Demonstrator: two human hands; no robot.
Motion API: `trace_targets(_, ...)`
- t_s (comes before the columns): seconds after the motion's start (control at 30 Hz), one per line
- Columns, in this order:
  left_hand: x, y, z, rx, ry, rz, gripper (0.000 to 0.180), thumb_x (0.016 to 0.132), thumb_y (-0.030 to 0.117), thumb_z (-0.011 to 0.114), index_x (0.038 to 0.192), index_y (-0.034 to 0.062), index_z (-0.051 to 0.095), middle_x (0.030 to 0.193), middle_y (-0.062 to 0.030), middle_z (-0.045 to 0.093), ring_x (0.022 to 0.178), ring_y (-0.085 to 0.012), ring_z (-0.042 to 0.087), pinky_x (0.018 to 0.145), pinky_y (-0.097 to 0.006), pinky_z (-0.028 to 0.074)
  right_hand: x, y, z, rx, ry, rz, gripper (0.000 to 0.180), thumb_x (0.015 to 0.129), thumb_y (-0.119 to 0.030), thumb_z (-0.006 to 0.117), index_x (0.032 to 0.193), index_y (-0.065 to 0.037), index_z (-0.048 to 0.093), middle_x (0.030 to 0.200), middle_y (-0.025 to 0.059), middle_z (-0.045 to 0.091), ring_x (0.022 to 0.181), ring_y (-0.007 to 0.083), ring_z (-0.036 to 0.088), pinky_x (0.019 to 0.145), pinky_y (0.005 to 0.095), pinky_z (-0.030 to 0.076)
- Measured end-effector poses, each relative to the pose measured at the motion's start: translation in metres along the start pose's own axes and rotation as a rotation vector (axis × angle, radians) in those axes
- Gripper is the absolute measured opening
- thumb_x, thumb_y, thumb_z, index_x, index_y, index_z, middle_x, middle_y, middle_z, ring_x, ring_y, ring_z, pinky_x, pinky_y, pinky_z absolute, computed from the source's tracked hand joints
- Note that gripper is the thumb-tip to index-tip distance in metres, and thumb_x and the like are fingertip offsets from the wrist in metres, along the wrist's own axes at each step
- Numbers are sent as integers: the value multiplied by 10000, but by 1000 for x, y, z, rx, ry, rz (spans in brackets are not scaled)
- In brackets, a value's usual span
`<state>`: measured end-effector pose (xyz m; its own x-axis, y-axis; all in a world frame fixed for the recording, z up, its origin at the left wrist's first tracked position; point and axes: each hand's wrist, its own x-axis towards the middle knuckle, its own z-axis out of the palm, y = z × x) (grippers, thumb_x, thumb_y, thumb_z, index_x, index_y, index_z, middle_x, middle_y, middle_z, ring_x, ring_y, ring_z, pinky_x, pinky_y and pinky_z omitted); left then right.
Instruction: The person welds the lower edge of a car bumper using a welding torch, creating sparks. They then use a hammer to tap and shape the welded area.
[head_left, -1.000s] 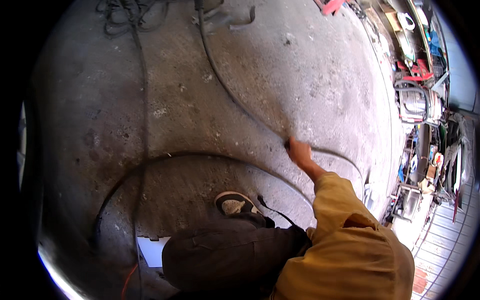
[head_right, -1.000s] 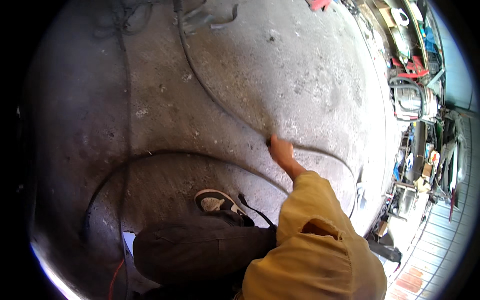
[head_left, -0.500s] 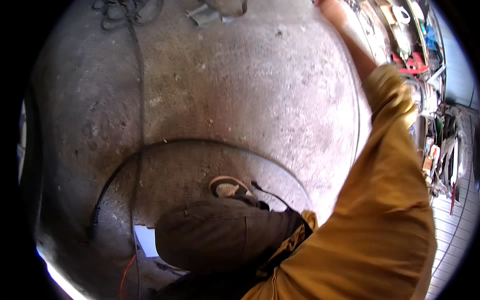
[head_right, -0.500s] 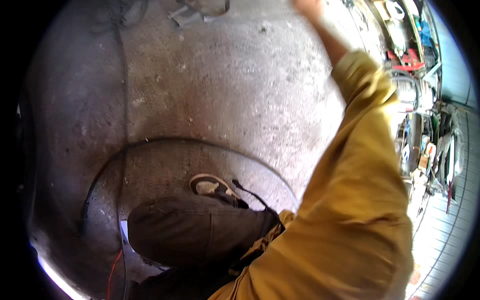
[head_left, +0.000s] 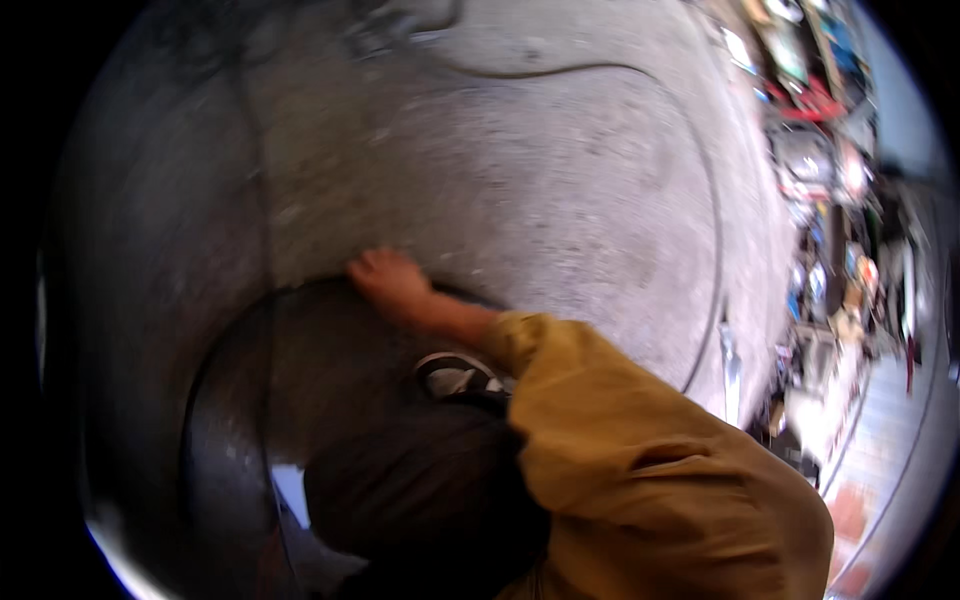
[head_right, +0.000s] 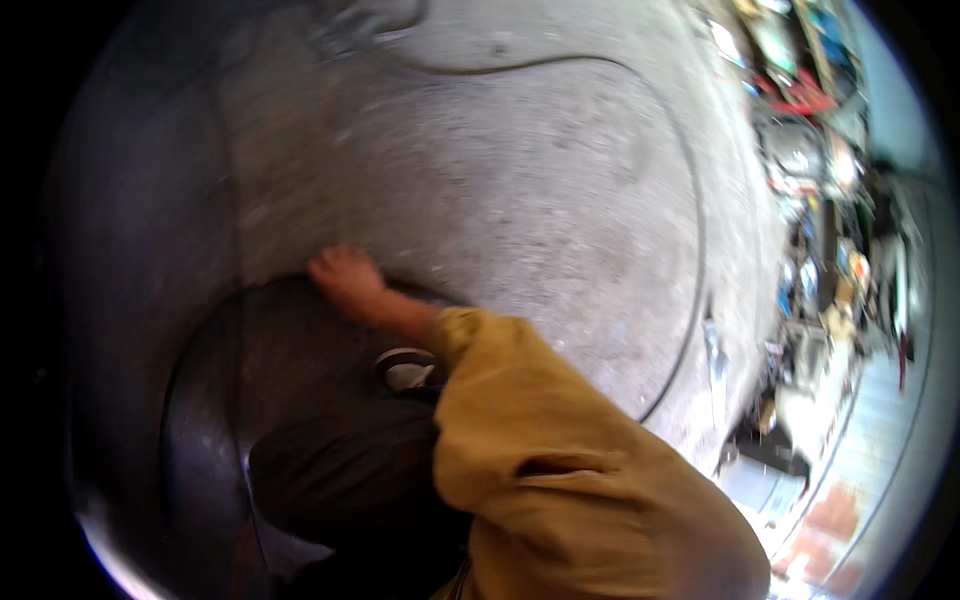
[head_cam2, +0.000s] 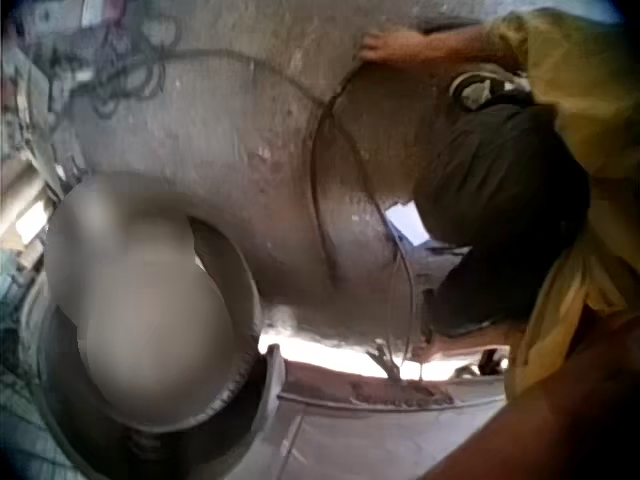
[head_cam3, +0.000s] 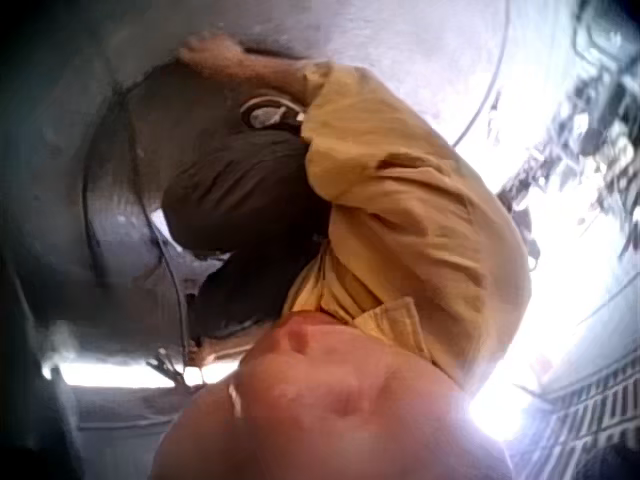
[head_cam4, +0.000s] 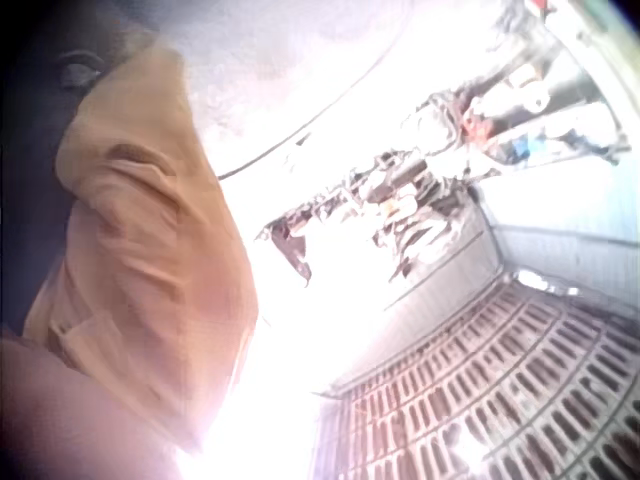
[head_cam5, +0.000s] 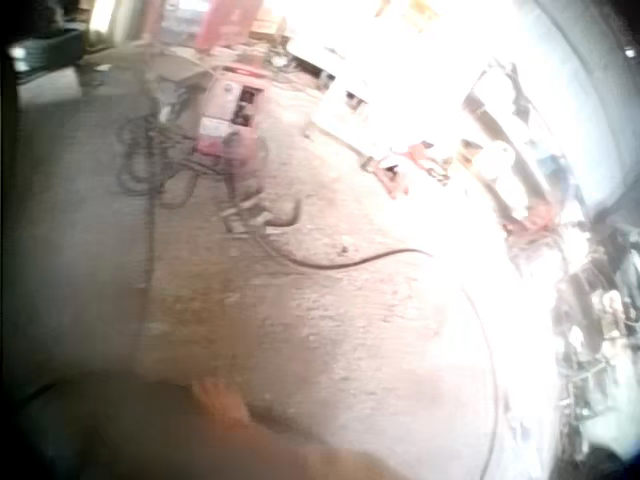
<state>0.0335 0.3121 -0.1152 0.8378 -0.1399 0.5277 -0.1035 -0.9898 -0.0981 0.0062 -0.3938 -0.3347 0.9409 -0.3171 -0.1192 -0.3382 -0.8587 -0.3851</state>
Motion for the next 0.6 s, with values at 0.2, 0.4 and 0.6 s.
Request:
trace_targets(0.2,57,87,22,-598,-115,-656,356,994,356,440,717,134,426,616,-73,363,540,-219,390,648,-459,489,-155,95,-60,-241,-133,49,393,776,-55,616,1166,-105,616,1204,116,605,1149,329,554,927,499,428)
trace_targets(0.4,63,136,-21,-1109,22,-1131,416,1032,251,391,635,164,305,526,-4,248,474,-145,292,612,-397,469,-206,192,-110,-664,-667,478,501,844,-43,602,1335,-129,554,1254,170,585,1177,325,560,974,551,427)
trace_targets(0.6,69,152,-23,-1260,113,-1304,468,1035,378,403,626,174,303,504,-7,253,459,-148,297,565,-359,436,-22,-38,-35,165,-211,-181,713,821,-200,717,1449,-77,403,1229,225,567,1171,391,532,988,484,446)
